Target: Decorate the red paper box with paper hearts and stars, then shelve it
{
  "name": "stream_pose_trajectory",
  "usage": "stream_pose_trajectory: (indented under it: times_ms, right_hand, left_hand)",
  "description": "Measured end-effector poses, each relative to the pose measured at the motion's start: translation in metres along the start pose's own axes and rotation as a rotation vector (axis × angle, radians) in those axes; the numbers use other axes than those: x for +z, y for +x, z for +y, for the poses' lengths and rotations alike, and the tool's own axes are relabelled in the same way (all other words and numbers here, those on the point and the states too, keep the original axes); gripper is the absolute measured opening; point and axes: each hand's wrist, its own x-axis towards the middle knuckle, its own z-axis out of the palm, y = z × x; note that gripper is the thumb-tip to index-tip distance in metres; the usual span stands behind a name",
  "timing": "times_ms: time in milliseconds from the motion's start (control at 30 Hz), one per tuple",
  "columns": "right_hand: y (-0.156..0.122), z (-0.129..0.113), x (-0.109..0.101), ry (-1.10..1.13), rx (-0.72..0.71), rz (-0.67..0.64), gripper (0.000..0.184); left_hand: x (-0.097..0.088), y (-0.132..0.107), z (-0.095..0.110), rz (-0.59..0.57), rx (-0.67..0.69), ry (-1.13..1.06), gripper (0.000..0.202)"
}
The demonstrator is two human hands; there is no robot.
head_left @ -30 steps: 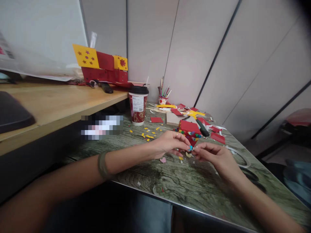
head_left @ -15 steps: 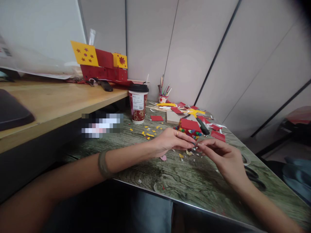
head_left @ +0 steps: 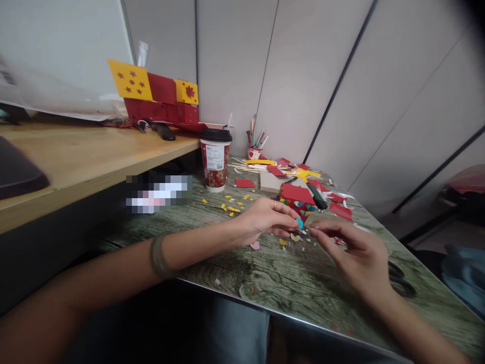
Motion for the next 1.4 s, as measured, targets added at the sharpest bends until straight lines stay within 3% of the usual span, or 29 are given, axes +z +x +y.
stream_pose_trajectory:
  times_ms: [167, 300, 500, 833, 1067, 1400]
  right_hand:
    - [-0.006, 0.002, -0.005, -0.233, -0.417, 0.032, 0.022]
    - [-0.012, -0.002, -0.015, -0.337, -0.560, -0.065, 0.032]
    - [-0.013, -0.015, -0.027, -0.417, -0.633, -0.231, 0.031]
    - [-0.011, -0.011, -0.025, -0.436, -0.730, -0.165, 0.035]
    - [-0.012, -0.011, -0.025, -0.398, -0.647, -0.152, 0.032]
    - [-0.010, -0.010, -0.022, -0.492, -0.799, -0.179, 0.028]
  left_hand:
    - [0.001, -0.005, 0.005, -0.066, -0.067, 0.050, 0.008]
    - [0.002, -0.009, 0.010, -0.107, -0.110, 0.079, 0.007]
    - [0.004, -0.013, 0.014, -0.118, -0.088, 0.171, 0.004]
    - [0.004, -0.016, 0.018, -0.138, -0.081, 0.185, 0.001]
    - [0.002, -0.015, 0.015, -0.133, -0.100, 0.196, 0.001]
    - [0.005, -0.017, 0.017, -0.105, -0.107, 0.197, 0.004]
